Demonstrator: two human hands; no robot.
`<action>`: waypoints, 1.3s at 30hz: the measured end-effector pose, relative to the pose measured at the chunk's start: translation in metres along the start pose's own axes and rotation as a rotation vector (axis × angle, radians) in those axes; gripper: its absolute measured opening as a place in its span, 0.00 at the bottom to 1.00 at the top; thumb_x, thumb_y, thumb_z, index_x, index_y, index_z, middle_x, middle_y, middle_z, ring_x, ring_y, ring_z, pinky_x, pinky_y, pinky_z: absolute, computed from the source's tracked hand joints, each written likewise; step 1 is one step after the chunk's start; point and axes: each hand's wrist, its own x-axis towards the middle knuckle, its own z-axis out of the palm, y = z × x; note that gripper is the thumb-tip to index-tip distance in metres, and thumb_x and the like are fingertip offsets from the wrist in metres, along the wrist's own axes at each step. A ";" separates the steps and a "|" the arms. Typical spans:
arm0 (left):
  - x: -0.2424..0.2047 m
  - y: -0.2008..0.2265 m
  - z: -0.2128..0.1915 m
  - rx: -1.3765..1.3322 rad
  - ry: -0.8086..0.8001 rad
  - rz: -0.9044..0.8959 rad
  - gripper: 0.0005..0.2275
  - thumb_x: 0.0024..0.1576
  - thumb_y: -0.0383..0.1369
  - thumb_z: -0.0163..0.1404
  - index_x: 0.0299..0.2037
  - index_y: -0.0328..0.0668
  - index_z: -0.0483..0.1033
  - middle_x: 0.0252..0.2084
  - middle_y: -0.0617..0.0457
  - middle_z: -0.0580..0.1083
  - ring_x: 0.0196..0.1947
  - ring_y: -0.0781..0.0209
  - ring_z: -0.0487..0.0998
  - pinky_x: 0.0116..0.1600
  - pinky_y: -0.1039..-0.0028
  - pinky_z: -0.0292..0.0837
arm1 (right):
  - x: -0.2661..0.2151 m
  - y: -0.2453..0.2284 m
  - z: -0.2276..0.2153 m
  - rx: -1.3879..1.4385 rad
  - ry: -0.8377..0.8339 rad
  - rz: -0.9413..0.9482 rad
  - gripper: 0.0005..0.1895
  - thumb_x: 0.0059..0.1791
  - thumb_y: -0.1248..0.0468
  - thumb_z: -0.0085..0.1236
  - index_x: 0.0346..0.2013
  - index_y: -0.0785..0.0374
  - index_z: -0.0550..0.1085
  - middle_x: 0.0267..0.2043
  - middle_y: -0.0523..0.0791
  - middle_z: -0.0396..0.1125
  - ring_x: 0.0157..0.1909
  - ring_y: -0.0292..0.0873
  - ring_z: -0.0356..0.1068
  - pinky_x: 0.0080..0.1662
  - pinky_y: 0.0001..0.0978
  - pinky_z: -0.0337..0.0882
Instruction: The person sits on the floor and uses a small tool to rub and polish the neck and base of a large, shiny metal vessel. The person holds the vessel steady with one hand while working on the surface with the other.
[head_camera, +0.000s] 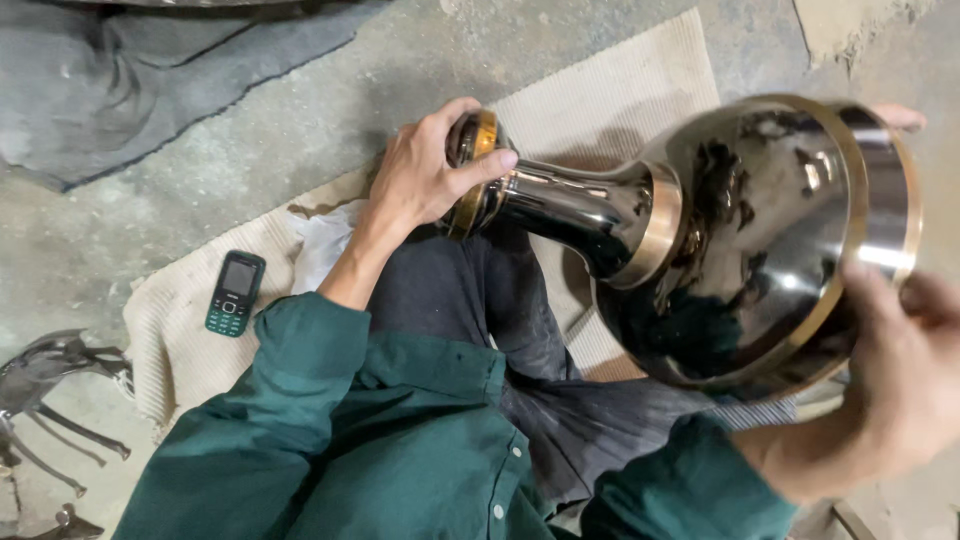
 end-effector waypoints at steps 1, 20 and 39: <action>-0.007 0.001 0.006 0.011 0.067 0.099 0.42 0.46 0.65 0.52 0.62 0.35 0.72 0.50 0.38 0.79 0.51 0.44 0.82 0.55 0.58 0.76 | 0.000 -0.005 0.005 -0.043 0.050 -0.052 0.14 0.54 0.64 0.70 0.50 0.68 0.76 0.38 0.44 0.72 0.34 0.34 0.74 0.36 0.21 0.73; -0.016 0.004 0.038 -0.103 0.267 0.285 0.32 0.47 0.48 0.57 0.59 0.35 0.75 0.49 0.42 0.78 0.47 0.51 0.81 0.53 0.66 0.75 | -0.052 0.032 0.226 0.548 -0.419 -0.521 0.16 0.50 0.82 0.64 0.50 0.71 0.76 0.44 0.41 0.65 0.47 0.32 0.69 0.49 0.21 0.73; -0.015 -0.001 0.043 -0.074 0.309 0.354 0.30 0.51 0.47 0.59 0.60 0.35 0.75 0.53 0.41 0.78 0.51 0.49 0.81 0.56 0.65 0.75 | -0.053 0.025 0.238 0.562 -0.379 -0.441 0.06 0.50 0.82 0.64 0.38 0.74 0.76 0.42 0.41 0.65 0.43 0.33 0.74 0.46 0.22 0.78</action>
